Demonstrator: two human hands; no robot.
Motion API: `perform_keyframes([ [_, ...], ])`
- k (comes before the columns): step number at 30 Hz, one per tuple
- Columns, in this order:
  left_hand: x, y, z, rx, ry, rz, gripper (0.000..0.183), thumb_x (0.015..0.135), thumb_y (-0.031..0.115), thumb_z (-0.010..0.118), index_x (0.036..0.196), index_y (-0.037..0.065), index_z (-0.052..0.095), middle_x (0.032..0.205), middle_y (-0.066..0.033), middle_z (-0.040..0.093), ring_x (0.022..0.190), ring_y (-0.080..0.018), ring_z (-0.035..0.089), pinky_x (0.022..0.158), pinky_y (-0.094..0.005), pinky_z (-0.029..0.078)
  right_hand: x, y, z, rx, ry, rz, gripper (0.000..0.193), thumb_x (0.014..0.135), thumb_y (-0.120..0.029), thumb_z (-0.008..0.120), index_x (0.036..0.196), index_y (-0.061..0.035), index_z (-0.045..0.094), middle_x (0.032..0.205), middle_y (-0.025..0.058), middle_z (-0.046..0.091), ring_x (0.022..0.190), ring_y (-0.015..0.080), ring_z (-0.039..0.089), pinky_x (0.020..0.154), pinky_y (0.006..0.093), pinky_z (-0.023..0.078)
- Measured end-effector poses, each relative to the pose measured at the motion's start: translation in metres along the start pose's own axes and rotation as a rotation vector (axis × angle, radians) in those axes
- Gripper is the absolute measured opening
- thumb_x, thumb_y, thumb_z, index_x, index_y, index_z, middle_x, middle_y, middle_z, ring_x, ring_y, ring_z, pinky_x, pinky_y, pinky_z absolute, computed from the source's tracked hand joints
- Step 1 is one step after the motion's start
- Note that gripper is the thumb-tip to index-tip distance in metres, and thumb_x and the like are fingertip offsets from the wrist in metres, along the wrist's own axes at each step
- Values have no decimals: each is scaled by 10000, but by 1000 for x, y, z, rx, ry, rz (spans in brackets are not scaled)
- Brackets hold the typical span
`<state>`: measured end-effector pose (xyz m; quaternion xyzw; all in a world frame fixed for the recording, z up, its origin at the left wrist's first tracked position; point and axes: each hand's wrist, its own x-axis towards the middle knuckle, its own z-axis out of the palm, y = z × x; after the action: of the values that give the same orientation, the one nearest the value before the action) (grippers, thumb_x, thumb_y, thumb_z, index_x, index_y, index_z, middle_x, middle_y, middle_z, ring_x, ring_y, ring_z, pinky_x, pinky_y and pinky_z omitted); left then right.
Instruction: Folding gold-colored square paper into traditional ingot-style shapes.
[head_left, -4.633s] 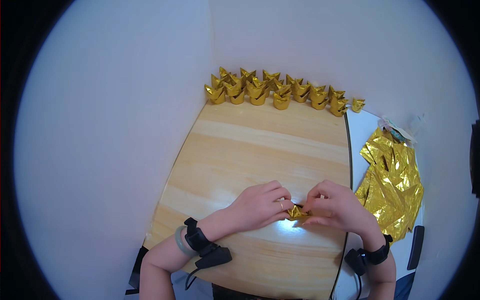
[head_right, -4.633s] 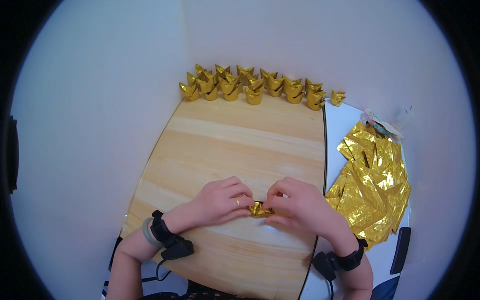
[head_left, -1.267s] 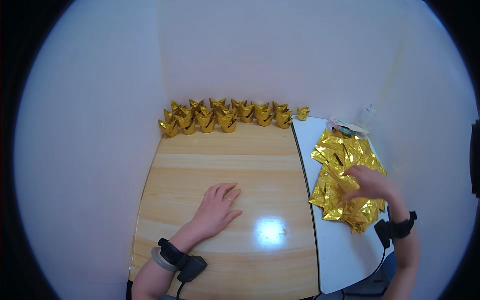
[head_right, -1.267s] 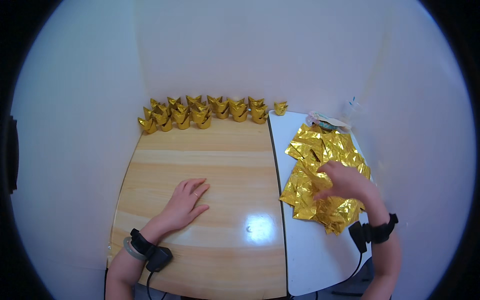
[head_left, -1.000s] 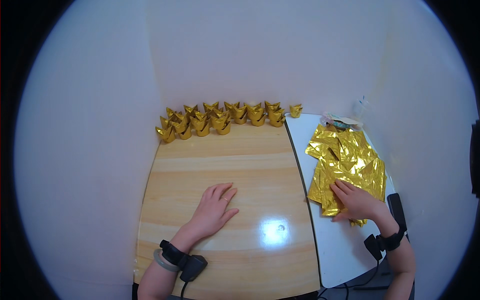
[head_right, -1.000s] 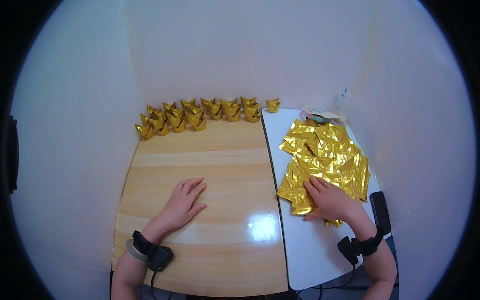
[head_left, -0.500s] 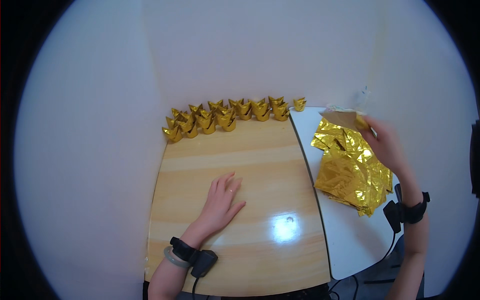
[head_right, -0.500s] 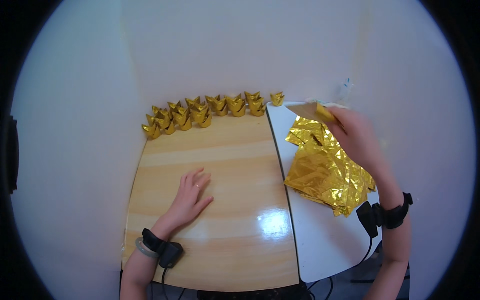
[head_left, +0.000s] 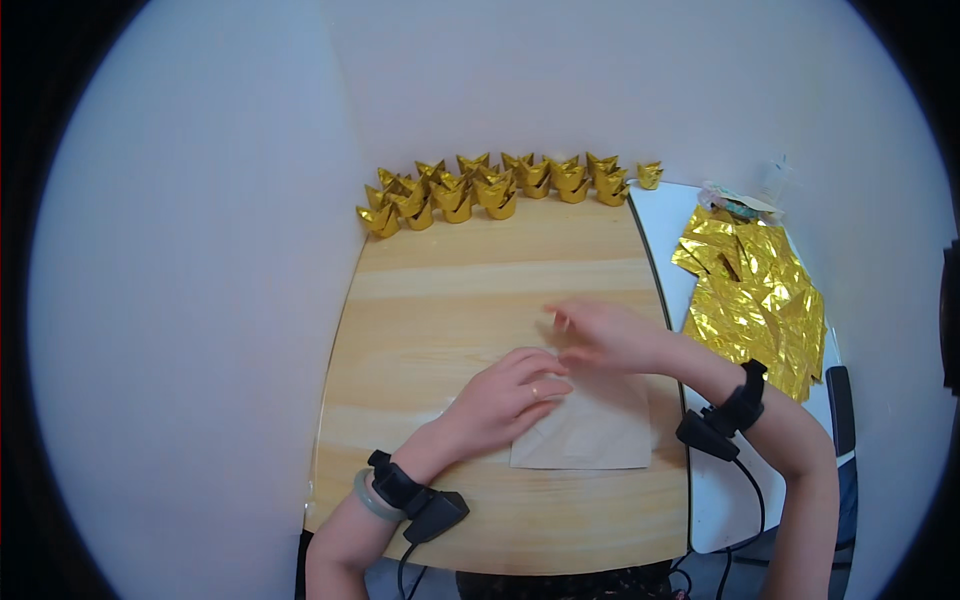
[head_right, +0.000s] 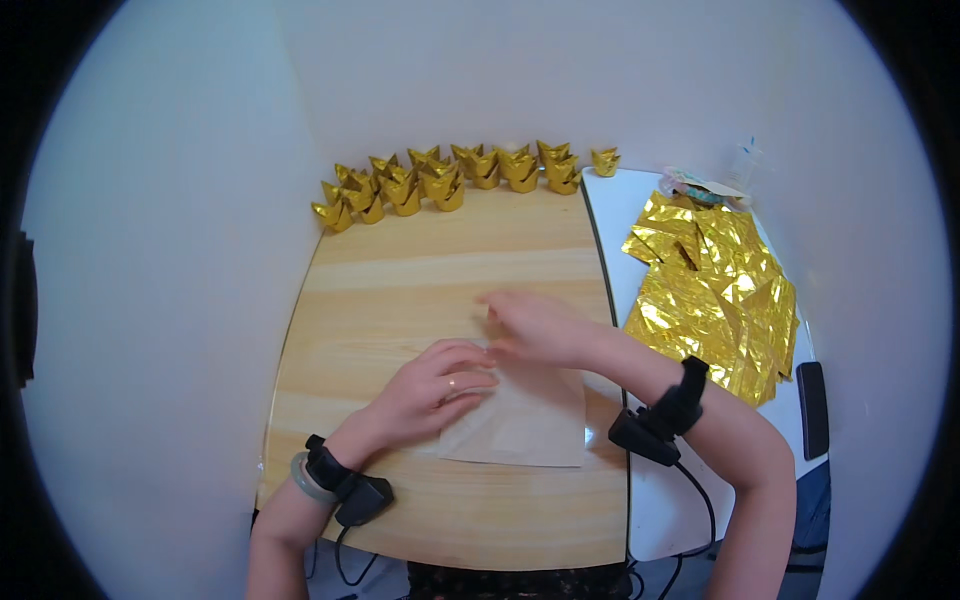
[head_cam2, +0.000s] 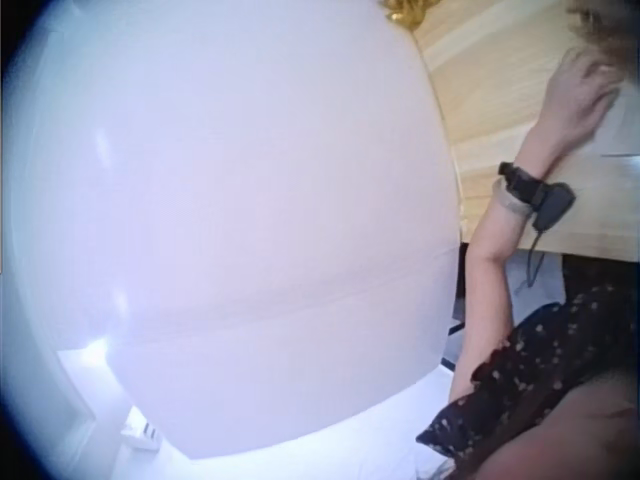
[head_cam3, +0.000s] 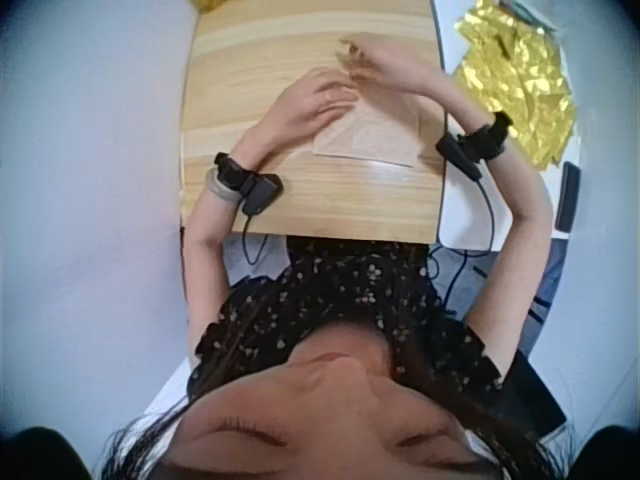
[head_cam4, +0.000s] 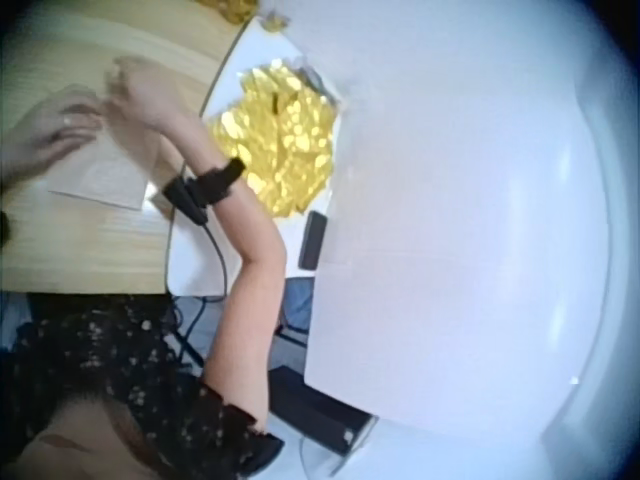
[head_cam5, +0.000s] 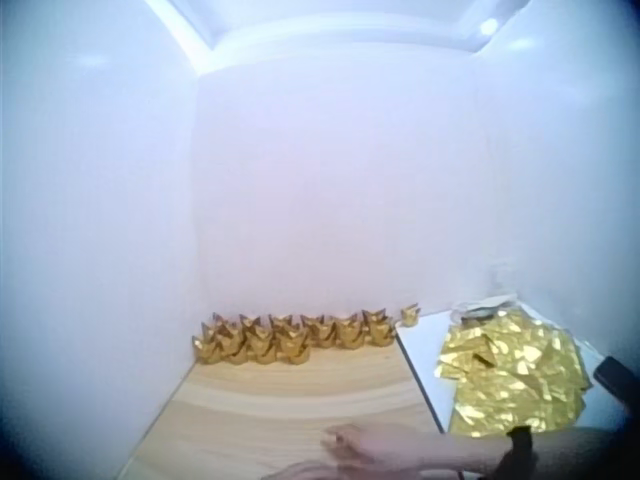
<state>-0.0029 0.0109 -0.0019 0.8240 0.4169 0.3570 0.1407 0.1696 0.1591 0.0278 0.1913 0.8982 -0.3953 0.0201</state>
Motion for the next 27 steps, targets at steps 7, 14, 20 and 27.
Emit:
perform_keyframes([
  [7, -13, -10, 13, 185, -203, -116, 665, 869, 385, 636, 1354, -27, 440, 1422, -203, 410, 1346, -354, 351, 1109, -426, 317, -44, -7, 33, -398, 338, -267, 662, 885, -315, 622, 1379, 46, 369, 1332, 249, 469, 1236, 382, 467, 1035, 439, 391],
  [14, -10, 4, 7, 307, -359, -202, 1038, 780, 621, 622, 1444, -80, 240, 1514, -274, 233, 1434, -366, 208, 1157, -451, 214, -66, -5, 50, -695, 72, -186, 1052, 814, -696, 508, 1455, 82, 209, 1513, 271, 243, 1429, 375, 220, 1161, 434, 208],
  [20, -11, 11, -1, 398, -411, -289, 1134, 728, 696, 611, 1454, -78, 210, 1532, -265, 201, 1445, -356, 182, 1155, -491, 187, -80, 7, 39, -787, 112, -23, 1089, 788, -724, 515, 1467, 66, 195, 1520, 247, 256, 1438, 331, 223, 1163, 497, 160],
  [27, -5, 12, -4, 505, -394, -374, 1094, 752, 647, 639, 1432, -109, 234, 1519, -305, 184, 1444, -387, 156, 1157, -486, 190, -80, 7, 28, -744, 186, -123, 916, 825, -619, 554, 1429, 30, 325, 1499, 202, 325, 1422, 317, 264, 1154, 500, 195],
])
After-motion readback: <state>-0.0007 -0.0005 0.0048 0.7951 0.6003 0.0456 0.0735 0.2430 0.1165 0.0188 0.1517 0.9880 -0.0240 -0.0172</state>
